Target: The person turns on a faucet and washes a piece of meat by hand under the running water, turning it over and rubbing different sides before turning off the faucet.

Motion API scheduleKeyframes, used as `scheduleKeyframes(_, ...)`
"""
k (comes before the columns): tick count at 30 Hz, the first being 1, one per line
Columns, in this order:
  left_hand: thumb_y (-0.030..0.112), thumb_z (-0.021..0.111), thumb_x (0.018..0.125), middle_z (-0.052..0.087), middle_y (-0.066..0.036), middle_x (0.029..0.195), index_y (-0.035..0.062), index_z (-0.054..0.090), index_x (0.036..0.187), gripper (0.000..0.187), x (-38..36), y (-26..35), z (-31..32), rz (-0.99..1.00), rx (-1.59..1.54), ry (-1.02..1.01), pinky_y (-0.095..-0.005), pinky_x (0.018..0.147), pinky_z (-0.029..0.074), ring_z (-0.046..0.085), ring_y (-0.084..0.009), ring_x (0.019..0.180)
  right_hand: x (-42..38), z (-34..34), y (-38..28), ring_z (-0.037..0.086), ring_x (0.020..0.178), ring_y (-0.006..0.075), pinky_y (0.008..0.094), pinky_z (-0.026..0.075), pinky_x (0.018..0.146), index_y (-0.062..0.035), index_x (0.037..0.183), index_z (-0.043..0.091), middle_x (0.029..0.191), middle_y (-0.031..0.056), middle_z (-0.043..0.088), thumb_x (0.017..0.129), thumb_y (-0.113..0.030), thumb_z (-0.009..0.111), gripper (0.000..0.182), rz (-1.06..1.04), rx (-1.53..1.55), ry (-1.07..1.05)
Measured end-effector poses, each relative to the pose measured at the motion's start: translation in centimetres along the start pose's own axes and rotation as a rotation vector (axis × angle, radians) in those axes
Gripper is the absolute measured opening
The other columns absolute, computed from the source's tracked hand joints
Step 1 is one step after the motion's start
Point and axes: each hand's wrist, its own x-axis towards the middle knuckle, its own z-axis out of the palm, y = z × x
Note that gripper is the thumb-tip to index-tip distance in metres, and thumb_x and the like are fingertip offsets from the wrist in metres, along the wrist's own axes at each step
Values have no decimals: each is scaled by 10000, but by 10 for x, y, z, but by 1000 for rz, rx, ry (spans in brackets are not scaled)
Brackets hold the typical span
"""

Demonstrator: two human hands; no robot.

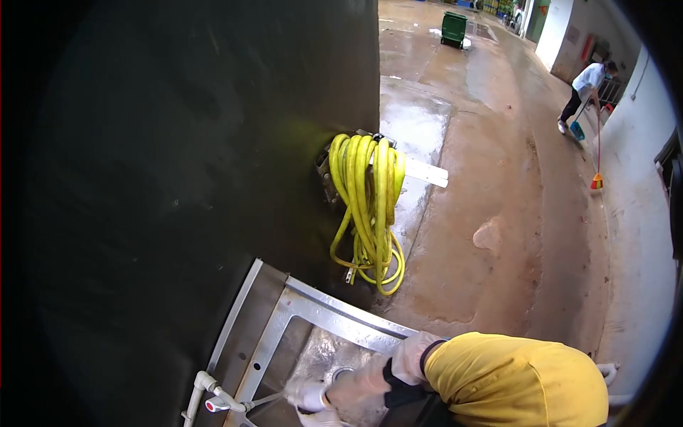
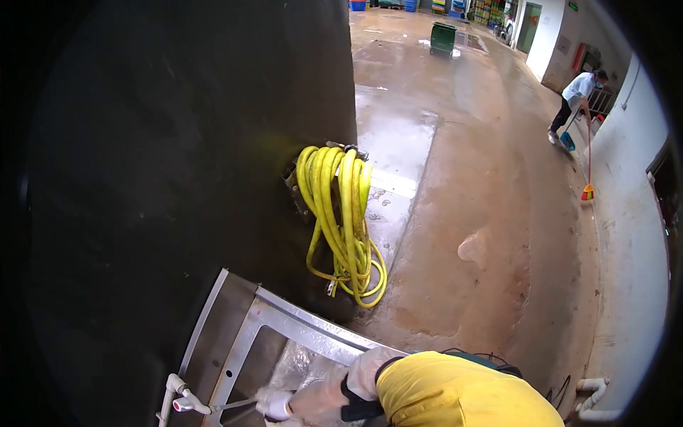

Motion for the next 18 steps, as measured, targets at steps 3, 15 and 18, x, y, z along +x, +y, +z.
scheduleKeyframes(3, 170, 397, 856, 576, -72, 992, 72, 546, 977, 215, -16, -13, 11, 256, 642, 202, -336, 784, 436, 548, -192, 926, 19, -45, -15, 513, 1043, 345, 442, 407, 885, -73, 1141, 489, 1143, 128, 536, 814, -380, 484, 449, 481, 32, -498)
scheduleKeyframes(15, 235, 373, 894, 417, -132, 1331, 55, 414, 1290, 437, -39, -3, 91, 663, 2971, -335, -413, 1047, 280, 382, -252, 1241, 25, -88, 49, 553, 986, 257, 361, 449, 822, -61, 1105, 544, 1133, 86, 563, 760, -305, 669, 441, 896, 917, -663)
scheduleKeyframes(18, 281, 427, 885, 452, -79, 1315, 114, 436, 1284, 433, -46, -16, 108, 880, 3552, -252, -427, 1008, 315, 434, -240, 1200, 64, -82, 27, 560, 967, 236, 341, 462, 801, -55, 1085, 557, 1122, 74, 569, 741, -274, 725, 441, 978, 999, -647)
